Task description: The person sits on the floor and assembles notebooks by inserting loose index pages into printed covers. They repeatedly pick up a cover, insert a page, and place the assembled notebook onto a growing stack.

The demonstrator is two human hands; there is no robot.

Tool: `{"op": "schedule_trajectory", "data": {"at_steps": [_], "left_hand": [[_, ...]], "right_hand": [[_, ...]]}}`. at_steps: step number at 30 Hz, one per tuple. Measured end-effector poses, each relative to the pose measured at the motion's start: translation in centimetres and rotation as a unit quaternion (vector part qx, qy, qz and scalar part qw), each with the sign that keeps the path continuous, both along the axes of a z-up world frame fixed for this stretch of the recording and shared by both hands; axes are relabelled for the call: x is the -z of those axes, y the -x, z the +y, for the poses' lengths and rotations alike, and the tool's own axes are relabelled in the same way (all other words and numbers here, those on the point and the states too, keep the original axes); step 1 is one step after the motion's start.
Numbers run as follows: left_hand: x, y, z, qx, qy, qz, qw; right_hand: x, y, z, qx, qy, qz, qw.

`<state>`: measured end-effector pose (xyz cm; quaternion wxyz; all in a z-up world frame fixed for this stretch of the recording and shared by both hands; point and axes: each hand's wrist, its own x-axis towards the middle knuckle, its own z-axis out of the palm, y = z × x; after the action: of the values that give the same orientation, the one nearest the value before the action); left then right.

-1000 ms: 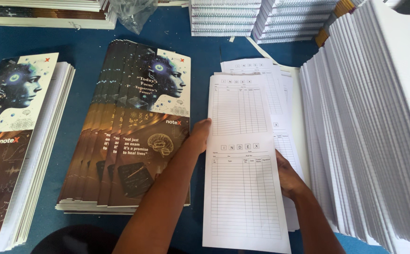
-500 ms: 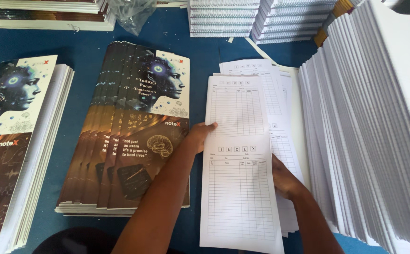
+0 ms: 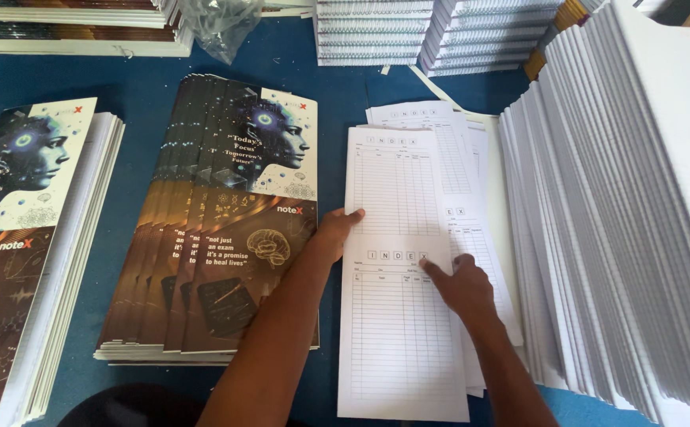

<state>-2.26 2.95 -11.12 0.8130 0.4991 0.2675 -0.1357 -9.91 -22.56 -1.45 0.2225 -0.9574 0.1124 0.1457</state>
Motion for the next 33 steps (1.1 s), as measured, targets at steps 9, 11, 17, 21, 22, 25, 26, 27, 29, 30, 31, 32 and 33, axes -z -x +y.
{"op": "schedule_trajectory", "data": {"at_steps": [9, 11, 17, 21, 22, 25, 26, 27, 29, 30, 31, 32, 33], "left_hand": [[-0.6, 0.3, 0.3, 0.014, 0.008, 0.012, 1.0], [-0.4, 0.3, 0.5, 0.013, 0.045, -0.004, 0.999], [-0.2, 0.4, 0.8, 0.008, 0.112, -0.021, 0.993], [-0.1, 0.3, 0.9, 0.009, 0.084, -0.009, 0.996], [0.1, 0.2, 0.9, 0.012, 0.081, -0.012, 0.997], [0.5, 0.0, 0.4, 0.015, 0.066, -0.021, 0.998], [0.5, 0.1, 0.6, 0.013, 0.056, -0.025, 0.998], [0.5, 0.2, 0.7, 0.014, 0.057, -0.031, 0.998], [0.1, 0.6, 0.6, 0.018, 0.059, -0.044, 0.997], [-0.2, 1.0, 0.7, 0.024, 0.051, -0.036, 0.998], [-0.6, 1.7, 0.8, 0.029, 0.042, -0.028, 0.998], [-1.1, 2.4, 0.9, 0.035, 0.034, -0.019, 0.999], [-1.6, 3.4, 0.8, 0.049, 0.02, -0.002, 0.999]], "right_hand": [[-1.5, -0.5, 0.8, 0.071, -0.133, 0.091, 0.984], [-1.9, -0.4, 0.8, 0.094, -0.189, 0.08, 0.974], [-3.6, -0.6, 0.1, 0.165, -0.25, 0.126, 0.946], [-3.5, -0.4, -0.1, 0.1, -0.336, 0.143, 0.925], [-3.2, -0.5, 0.1, 0.108, -0.351, 0.134, 0.92], [-2.6, -0.7, 0.3, 0.13, -0.391, 0.107, 0.905], [-2.6, -0.8, 0.4, 0.136, -0.404, 0.099, 0.899], [-2.5, -0.8, 0.6, 0.142, -0.418, 0.091, 0.893], [-2.7, -0.6, 0.5, 0.122, -0.44, 0.066, 0.887], [-2.8, -0.5, 0.3, 0.111, -0.45, 0.054, 0.884], [-2.8, -0.4, 0.2, 0.105, -0.461, 0.039, 0.88], [-2.9, -0.4, 0.2, 0.099, -0.471, 0.024, 0.876], [-2.9, -0.4, 0.1, 0.092, -0.481, 0.009, 0.872]]}}
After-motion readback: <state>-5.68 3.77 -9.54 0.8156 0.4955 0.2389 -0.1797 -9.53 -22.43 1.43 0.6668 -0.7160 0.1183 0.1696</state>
